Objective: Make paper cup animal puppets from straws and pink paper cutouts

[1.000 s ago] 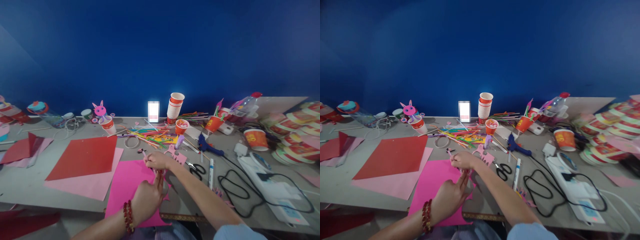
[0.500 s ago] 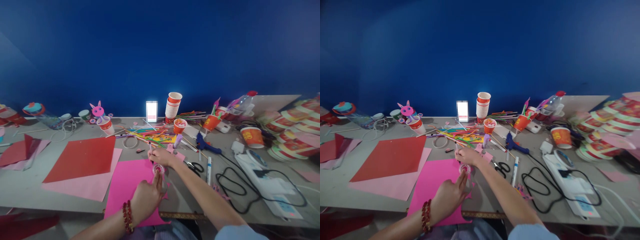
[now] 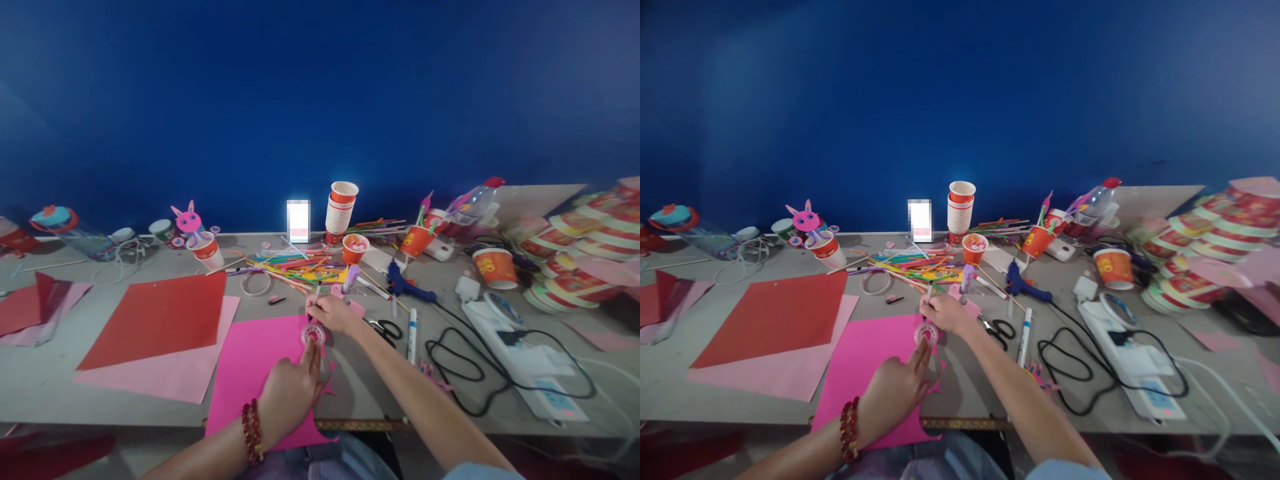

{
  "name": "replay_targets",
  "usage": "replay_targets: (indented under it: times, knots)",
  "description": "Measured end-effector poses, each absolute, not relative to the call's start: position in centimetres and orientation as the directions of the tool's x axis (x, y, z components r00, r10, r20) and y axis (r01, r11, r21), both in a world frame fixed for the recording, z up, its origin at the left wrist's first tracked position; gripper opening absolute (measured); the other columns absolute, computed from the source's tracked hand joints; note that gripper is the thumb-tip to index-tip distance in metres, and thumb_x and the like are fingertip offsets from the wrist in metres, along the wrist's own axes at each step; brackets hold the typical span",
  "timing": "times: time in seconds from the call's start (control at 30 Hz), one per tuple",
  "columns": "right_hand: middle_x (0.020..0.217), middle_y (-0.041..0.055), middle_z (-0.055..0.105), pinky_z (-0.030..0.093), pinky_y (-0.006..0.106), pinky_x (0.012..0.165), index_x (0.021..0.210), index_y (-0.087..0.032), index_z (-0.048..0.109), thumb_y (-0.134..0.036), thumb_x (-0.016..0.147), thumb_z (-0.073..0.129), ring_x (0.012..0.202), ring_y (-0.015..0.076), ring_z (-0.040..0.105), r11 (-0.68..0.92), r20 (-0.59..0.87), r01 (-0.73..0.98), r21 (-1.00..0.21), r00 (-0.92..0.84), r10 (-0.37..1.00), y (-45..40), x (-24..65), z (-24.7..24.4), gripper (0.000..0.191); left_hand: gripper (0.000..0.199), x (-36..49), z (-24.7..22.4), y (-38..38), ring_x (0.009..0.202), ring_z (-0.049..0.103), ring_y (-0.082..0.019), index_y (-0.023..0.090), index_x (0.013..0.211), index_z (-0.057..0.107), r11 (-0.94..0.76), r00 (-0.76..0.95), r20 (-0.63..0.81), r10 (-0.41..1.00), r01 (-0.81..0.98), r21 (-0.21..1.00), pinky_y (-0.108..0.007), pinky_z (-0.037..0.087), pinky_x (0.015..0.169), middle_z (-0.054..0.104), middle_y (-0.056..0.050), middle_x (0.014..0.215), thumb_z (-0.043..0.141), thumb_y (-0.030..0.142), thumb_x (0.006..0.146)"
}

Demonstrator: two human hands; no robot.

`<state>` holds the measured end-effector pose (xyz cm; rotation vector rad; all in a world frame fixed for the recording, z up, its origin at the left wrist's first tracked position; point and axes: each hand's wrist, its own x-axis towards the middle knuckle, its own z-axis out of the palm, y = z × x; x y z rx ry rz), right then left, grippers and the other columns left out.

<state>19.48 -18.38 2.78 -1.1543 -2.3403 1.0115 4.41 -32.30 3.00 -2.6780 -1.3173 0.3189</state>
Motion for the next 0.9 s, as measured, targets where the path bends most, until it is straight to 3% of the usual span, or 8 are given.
replay_targets:
  times: [0.27, 0.47, 0.67, 0.8, 0.9]
  knots:
    - [0.072, 0.0003, 0.064, 0.036, 0.022, 0.063, 0.077, -0.018, 0.063, -0.019, 0.093, 0.048, 0.068, 0.0142, 0.057, 0.374, 0.001, 0.597, -0.710, -0.530, 0.848, -19.7, 21.4, 2.8, 0.023, 0.053, 4.2, 2.7, -32.2, 0.078, 0.070, -0.024, 0.011, 0.145, 0.046, -0.614, 0.600, -0.134, 0.789, 0.763, -0.204, -0.031, 0.050, 0.053, 0.043, -0.029, 0.147, 0.047, 0.038, 0.099]
    - [0.075, 0.0015, 0.064, 0.040, 0.024, 0.069, 0.077, -0.019, 0.060, -0.022, 0.094, 0.044, 0.072, 0.0168, 0.058, 0.362, 0.046, 0.589, -0.723, -0.482, 0.875, -21.9, 22.6, 2.8, 0.024, 0.059, 4.2, 2.6, -32.3, 0.059, 0.066, -0.020, 0.010, 0.148, 0.041, -0.581, 0.563, -0.146, 0.814, 0.786, -0.212, -0.034, 0.050, 0.050, 0.043, -0.031, 0.146, 0.044, 0.043, 0.099]
    - [0.071, 0.0019, 0.062, 0.042, 0.026, 0.069, 0.073, -0.020, 0.058, -0.024, 0.093, 0.045, 0.071, 0.0181, 0.059, 0.344, 0.110, 0.582, -0.737, -0.399, 0.910, -24.0, 23.6, 3.3, 0.024, 0.057, 4.1, 3.0, -32.4, 0.059, 0.066, -0.019, 0.012, 0.148, 0.041, -0.580, 0.563, -0.139, 0.815, 0.788, -0.209, -0.033, 0.049, 0.050, 0.042, -0.030, 0.147, 0.045, 0.040, 0.099]
    - [0.070, 0.0034, 0.064, 0.047, 0.029, 0.068, 0.089, -0.020, 0.062, -0.032, 0.100, 0.038, 0.070, 0.0203, 0.062, 0.287, 0.200, 0.544, -0.788, -0.214, 0.956, -25.8, 24.4, 3.0, 0.030, 0.047, 3.6, 3.2, -31.4, 0.076, 0.068, -0.021, 0.014, 0.143, 0.048, -0.637, 0.621, -0.142, 0.771, 0.748, -0.185, -0.032, 0.051, 0.056, 0.047, -0.024, 0.146, 0.048, 0.021, 0.097]
    - [0.090, 0.0060, 0.072, 0.052, 0.032, 0.083, 0.110, -0.024, 0.064, -0.032, 0.100, 0.043, 0.089, 0.0227, 0.067, 0.321, 0.280, 0.471, -0.822, -0.157, 0.947, -28.0, 24.1, 2.3, 0.025, 0.048, 3.4, 3.3, -30.2, 0.079, 0.067, -0.020, 0.014, 0.139, 0.049, -0.651, 0.635, -0.148, 0.758, 0.750, -0.117, -0.031, 0.053, 0.062, 0.057, -0.019, 0.135, 0.050, 0.008, 0.091]
